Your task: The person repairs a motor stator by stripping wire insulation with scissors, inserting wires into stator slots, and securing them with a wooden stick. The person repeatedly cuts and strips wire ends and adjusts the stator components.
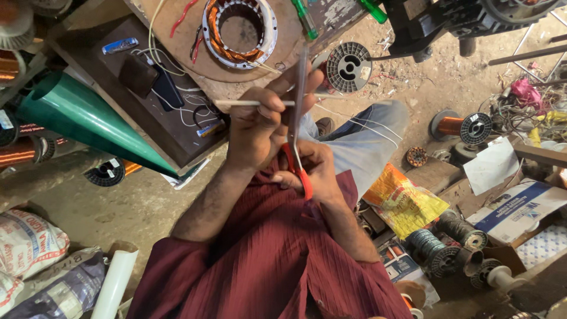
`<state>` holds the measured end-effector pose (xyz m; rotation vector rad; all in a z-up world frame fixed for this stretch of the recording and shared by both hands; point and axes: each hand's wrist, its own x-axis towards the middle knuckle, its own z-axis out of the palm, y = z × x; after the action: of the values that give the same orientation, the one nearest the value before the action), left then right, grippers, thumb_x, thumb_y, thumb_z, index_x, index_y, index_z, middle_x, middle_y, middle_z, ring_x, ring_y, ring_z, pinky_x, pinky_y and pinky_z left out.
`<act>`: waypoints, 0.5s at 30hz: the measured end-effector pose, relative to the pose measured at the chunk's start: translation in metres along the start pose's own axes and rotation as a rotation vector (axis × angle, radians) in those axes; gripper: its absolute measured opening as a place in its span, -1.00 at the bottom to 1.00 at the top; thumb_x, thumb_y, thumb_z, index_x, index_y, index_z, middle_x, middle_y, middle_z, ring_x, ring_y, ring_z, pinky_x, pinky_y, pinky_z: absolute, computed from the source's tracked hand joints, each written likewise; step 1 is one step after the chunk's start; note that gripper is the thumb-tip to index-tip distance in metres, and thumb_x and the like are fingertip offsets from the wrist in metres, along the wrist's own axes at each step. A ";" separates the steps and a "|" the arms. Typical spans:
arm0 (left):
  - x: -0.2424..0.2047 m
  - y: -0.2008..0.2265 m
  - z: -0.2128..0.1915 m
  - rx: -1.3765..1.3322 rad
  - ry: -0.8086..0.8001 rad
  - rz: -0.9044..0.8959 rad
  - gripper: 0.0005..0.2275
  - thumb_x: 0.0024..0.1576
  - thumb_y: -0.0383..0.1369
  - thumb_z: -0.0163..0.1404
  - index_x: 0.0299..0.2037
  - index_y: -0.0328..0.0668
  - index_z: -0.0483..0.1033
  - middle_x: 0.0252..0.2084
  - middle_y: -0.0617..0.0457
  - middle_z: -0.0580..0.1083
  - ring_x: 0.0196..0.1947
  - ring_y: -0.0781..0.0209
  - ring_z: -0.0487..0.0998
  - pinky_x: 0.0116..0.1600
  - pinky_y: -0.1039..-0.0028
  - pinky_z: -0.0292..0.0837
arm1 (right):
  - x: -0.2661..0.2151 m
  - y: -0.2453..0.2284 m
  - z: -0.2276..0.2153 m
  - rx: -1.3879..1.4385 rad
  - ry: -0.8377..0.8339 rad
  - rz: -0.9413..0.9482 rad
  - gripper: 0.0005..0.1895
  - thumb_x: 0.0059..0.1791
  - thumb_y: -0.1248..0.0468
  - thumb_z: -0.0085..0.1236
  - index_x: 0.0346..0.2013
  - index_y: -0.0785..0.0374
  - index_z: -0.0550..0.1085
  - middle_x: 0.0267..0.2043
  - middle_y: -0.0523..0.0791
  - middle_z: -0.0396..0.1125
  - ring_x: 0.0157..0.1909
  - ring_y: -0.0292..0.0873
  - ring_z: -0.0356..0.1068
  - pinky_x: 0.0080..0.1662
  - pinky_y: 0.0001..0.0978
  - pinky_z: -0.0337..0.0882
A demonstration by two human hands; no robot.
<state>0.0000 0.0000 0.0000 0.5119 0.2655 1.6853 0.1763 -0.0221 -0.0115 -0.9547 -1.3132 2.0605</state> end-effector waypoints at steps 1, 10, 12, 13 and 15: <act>0.001 0.000 -0.001 -0.022 0.012 0.015 -0.90 0.39 -0.41 0.02 0.01 -0.23 0.52 0.46 -0.31 0.23 0.48 -0.19 0.27 0.48 0.20 0.39 | -0.003 0.003 -0.001 0.012 0.019 0.060 -0.57 -0.14 0.16 0.61 -0.31 0.37 0.51 -0.43 -0.16 0.42 -0.43 -0.36 0.33 -0.35 -0.50 0.30; 0.006 0.039 -0.009 0.111 0.058 0.015 -0.88 0.39 -0.47 0.01 0.02 -0.38 0.53 0.29 -0.30 0.41 0.34 -0.16 0.44 0.38 0.23 0.49 | -0.009 0.004 -0.030 -0.326 -0.110 -0.060 -0.45 -0.28 0.07 0.53 -0.17 0.26 0.48 -0.27 -0.26 0.32 -0.21 -0.42 0.25 -0.19 -0.56 0.29; 0.002 0.047 -0.002 0.232 0.025 -0.055 -0.85 0.40 -0.44 0.00 0.06 -0.37 0.55 0.25 -0.25 0.46 0.28 -0.09 0.53 0.34 0.24 0.59 | -0.014 0.002 -0.037 -0.241 0.052 0.013 -0.53 -0.19 0.12 0.56 -0.21 0.25 0.46 -0.31 -0.27 0.34 -0.25 -0.43 0.30 -0.21 -0.56 0.32; 0.003 0.050 0.003 0.421 0.034 -0.079 -0.85 0.40 -0.46 -0.01 0.07 -0.38 0.55 0.23 -0.26 0.48 0.21 -0.04 0.57 0.29 0.28 0.61 | -0.010 -0.001 -0.041 -0.200 0.128 0.032 -0.56 -0.15 0.14 0.57 -0.23 0.25 0.45 -0.33 -0.27 0.35 -0.28 -0.43 0.32 -0.22 -0.55 0.34; 0.004 0.058 0.014 0.802 0.065 -0.116 -0.84 0.39 -0.51 -0.01 0.09 -0.40 0.54 0.18 -0.28 0.53 0.07 0.07 0.64 0.18 0.37 0.66 | -0.008 -0.010 -0.047 -0.313 0.170 -0.018 -0.59 -0.16 0.17 0.55 -0.25 0.25 0.45 -0.33 -0.26 0.37 -0.27 -0.44 0.33 -0.19 -0.56 0.37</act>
<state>-0.0443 -0.0085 0.0393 1.0054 1.0177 1.4380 0.2185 0.0025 -0.0141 -1.2177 -1.5719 1.7467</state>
